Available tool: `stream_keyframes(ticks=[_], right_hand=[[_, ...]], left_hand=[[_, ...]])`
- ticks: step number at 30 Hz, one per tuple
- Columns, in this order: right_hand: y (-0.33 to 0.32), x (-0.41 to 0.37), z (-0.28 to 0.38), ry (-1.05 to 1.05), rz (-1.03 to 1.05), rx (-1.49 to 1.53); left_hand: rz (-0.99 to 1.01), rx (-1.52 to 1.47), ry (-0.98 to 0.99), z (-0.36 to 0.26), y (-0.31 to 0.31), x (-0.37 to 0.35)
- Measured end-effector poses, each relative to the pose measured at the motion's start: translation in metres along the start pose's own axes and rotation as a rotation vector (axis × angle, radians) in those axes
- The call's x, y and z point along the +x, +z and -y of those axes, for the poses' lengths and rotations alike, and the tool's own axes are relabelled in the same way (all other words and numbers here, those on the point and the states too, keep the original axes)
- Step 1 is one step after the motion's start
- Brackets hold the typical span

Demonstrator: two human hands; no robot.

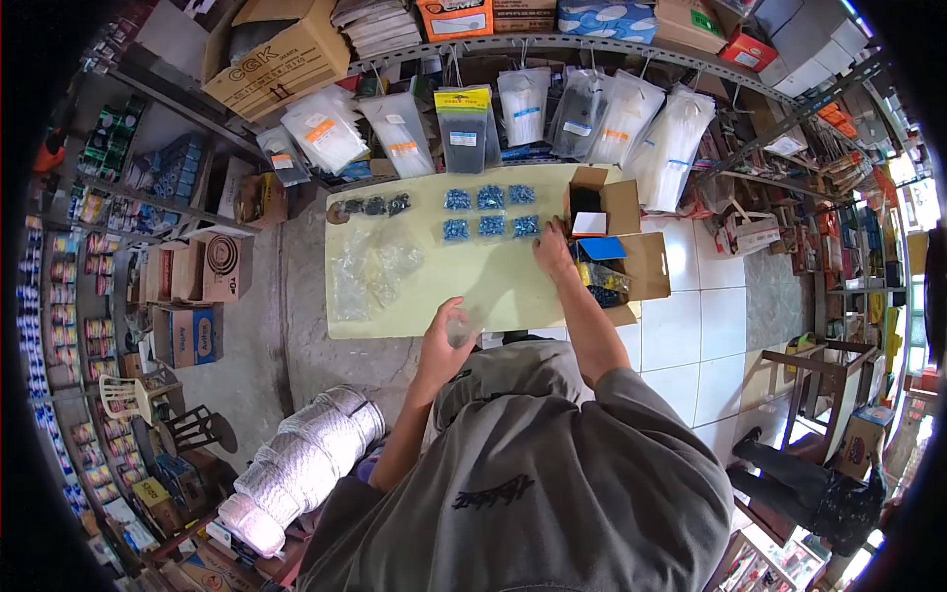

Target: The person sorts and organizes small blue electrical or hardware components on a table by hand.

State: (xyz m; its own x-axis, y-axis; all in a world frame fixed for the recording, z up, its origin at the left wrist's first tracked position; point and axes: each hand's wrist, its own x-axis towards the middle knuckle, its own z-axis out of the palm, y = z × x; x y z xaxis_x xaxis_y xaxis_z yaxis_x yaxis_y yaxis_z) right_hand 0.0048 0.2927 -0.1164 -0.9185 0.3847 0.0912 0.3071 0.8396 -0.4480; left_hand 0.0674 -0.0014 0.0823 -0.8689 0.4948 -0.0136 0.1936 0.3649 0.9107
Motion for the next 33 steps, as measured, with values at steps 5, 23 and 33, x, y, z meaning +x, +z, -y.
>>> stream_keyframes(ticks=[5, 23, 33], right_hand=[[0.001, -0.008, 0.005, 0.096, 0.002, 0.169], [0.015, -0.045, -0.022, -0.153, -0.005, -0.195], [-0.007, -0.051, 0.005, -0.146, 0.007, -0.264]], left_hand=[[-0.068, -0.030, -0.130, 0.003, -0.005, -0.019], [-0.037, -0.031, -0.104, 0.004, -0.004, 0.004], [-0.008, 0.005, -0.082, 0.009, 0.006, 0.001]])
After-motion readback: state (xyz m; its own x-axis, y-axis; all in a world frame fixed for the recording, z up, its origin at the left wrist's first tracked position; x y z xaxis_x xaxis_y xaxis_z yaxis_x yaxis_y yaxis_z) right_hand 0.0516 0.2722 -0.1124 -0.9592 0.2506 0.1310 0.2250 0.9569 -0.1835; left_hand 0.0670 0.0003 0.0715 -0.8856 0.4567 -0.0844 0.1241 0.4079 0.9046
